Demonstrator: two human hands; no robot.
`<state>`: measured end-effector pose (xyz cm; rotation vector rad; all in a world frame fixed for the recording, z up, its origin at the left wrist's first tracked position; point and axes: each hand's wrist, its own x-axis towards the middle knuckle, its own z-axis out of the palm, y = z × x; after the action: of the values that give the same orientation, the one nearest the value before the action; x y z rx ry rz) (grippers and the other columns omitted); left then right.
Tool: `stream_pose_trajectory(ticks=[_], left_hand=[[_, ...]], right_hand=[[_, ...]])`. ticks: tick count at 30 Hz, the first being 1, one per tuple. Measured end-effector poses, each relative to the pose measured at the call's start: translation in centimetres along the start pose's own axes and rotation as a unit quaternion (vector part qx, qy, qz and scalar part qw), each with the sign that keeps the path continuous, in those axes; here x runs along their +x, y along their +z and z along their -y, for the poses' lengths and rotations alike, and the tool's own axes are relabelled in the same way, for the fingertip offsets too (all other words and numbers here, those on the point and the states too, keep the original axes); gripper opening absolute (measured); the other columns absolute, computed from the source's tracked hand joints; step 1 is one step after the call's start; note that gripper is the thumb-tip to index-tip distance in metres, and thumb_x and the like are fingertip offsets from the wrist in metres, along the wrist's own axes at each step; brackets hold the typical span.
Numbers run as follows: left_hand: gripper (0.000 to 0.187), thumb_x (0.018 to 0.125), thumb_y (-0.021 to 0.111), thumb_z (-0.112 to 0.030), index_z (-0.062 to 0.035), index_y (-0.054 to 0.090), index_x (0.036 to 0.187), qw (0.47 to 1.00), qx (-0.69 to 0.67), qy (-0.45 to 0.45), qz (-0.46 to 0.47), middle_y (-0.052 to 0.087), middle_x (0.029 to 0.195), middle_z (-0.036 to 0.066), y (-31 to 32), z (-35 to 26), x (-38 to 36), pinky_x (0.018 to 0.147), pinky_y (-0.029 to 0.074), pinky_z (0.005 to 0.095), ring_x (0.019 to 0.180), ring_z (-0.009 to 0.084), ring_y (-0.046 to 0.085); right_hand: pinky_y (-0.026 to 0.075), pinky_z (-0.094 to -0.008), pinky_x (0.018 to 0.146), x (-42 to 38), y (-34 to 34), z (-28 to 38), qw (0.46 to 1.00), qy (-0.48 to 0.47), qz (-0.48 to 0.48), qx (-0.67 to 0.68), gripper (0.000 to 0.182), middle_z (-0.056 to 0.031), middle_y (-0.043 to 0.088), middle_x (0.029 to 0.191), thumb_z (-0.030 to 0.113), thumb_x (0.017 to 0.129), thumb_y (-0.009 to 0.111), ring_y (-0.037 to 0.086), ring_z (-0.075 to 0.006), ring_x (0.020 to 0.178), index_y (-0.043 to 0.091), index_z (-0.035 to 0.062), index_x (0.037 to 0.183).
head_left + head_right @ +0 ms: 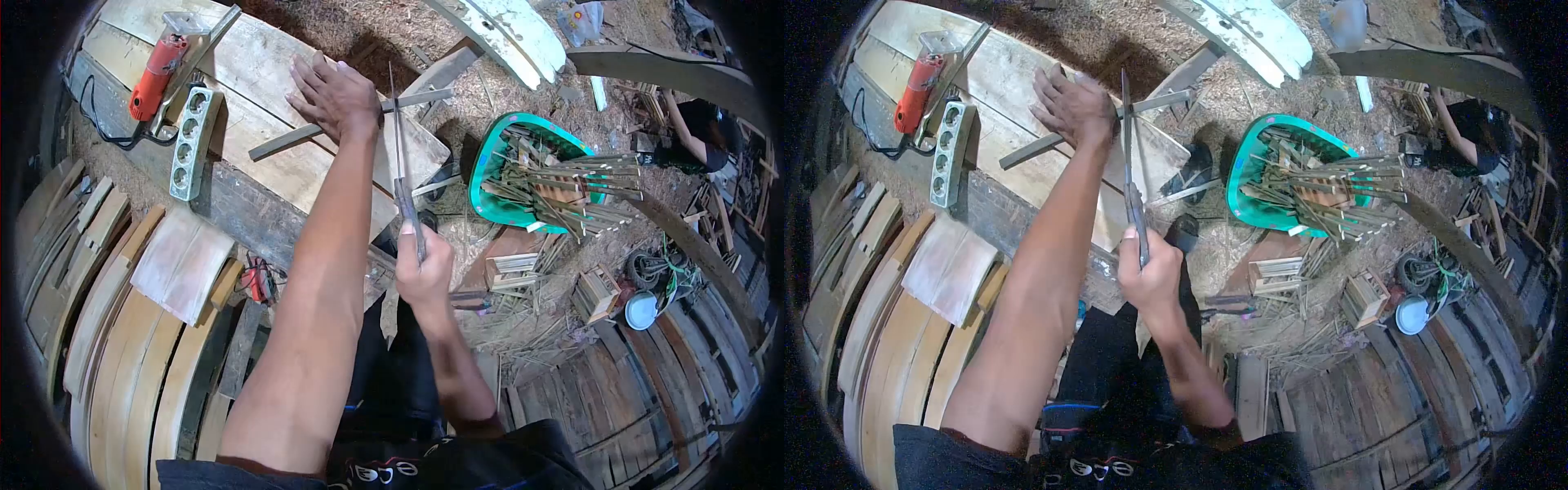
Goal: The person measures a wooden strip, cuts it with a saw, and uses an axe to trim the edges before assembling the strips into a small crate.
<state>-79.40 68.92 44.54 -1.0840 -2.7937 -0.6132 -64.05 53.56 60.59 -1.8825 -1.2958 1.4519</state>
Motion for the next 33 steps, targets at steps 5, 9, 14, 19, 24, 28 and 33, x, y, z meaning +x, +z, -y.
stream_pose_trajectory(ticks=[5,9,14,19,24,28,33], left_hand=[[0.048,0.092,0.049,-0.026,-0.0087,0.042,0.136,1.0,-0.005,-0.003,-0.006,0.032,0.152,0.016,0.3,0.4,-0.2,0.116,0.013,0.0595,0.146,0.03,0.024],[0.046,0.095,0.044,-0.028,-0.005,0.042,0.135,0.999,-0.049,-0.015,0.014,0.029,0.154,0.018,-0.2,0.1,-0.2,0.117,0.006,0.0601,0.148,0.0309,0.019],[0.046,0.095,0.044,-0.028,-0.0055,0.042,0.136,0.999,-0.038,-0.015,0.016,0.029,0.154,0.018,-0.3,0.1,-0.3,0.117,0.006,0.0601,0.147,0.0311,0.02],[0.046,0.096,0.044,-0.028,-0.0061,0.044,0.137,0.999,-0.018,-0.015,0.028,0.029,0.155,0.018,-0.5,-0.2,0.5,0.117,0.007,0.0588,0.147,0.031,0.02],[0.046,0.094,0.047,-0.028,-0.0079,0.045,0.135,1.0,0.01,-0.011,0.015,0.034,0.152,0.017,-0.5,-0.2,0.6,0.116,0.012,0.059,0.146,0.031,0.024],[0.048,0.091,0.05,-0.027,-0.0095,0.044,0.135,1.0,0.007,-0.01,0.003,0.036,0.151,0.016,-0.2,-0.2,-0.1,0.116,0.013,0.0599,0.145,0.0303,0.026],[0.047,0.097,0.043,-0.031,-0.0083,0.043,0.138,0.999,-0.002,-0.026,0.043,0.028,0.155,0.016,-0.2,0.1,0.0,0.117,0.006,0.0586,0.148,0.0296,0.018]], right_hand=[[0.03,-0.0274,0.047,2.6,-3.8,-7.2,0.913,0.124,0.086,0.38,0.039,0.002,0.047,0.055,0.025,0.1,0.049,0.04,-0.0062,0.052,0.053,0.005,0.066],[0.031,-0.0273,0.048,4.9,-6.2,-7.8,0.918,0.087,0.154,0.356,0.038,0.0018,0.047,0.055,0.027,0.1,0.048,0.042,-0.0083,0.049,0.054,0.0057,0.07],[0.038,-0.0335,0.048,-0.1,-2.0,0.7,0.999,-0.018,0.017,-0.044,0.036,-0.0079,0.051,0.055,0.031,0.096,0.058,0.048,-0.0123,0.052,0.059,-0.0006,0.079],[0.037,-0.0356,0.048,1.9,-1.4,1.8,0.999,0.003,-0.026,-0.037,0.034,-0.0095,0.051,0.054,0.026,0.095,0.058,0.045,-0.0134,0.051,0.062,-0.0025,0.076],[0.036,-0.0344,0.049,5.9,-1.8,1.2,0.999,0.054,0.005,0.002,0.037,-0.0048,0.045,0.052,0.026,0.097,0.054,0.043,-0.0115,0.051,0.06,-0.0019,0.073],[0.036,-0.0315,0.049,3.5,0.6,-1.9,0.998,0.011,0.008,0.061,0.037,-0.0029,0.048,0.054,0.027,0.098,0.053,0.046,-0.0115,0.051,0.058,-0.0002,0.073],[0.037,-0.0317,0.048,3.9,-0.7,-3.7,0.99,0.049,0.043,0.126,0.036,-0.0047,0.049,0.055,0.027,0.097,0.056,0.047,-0.0117,0.05,0.056,-0.0005,0.074]])
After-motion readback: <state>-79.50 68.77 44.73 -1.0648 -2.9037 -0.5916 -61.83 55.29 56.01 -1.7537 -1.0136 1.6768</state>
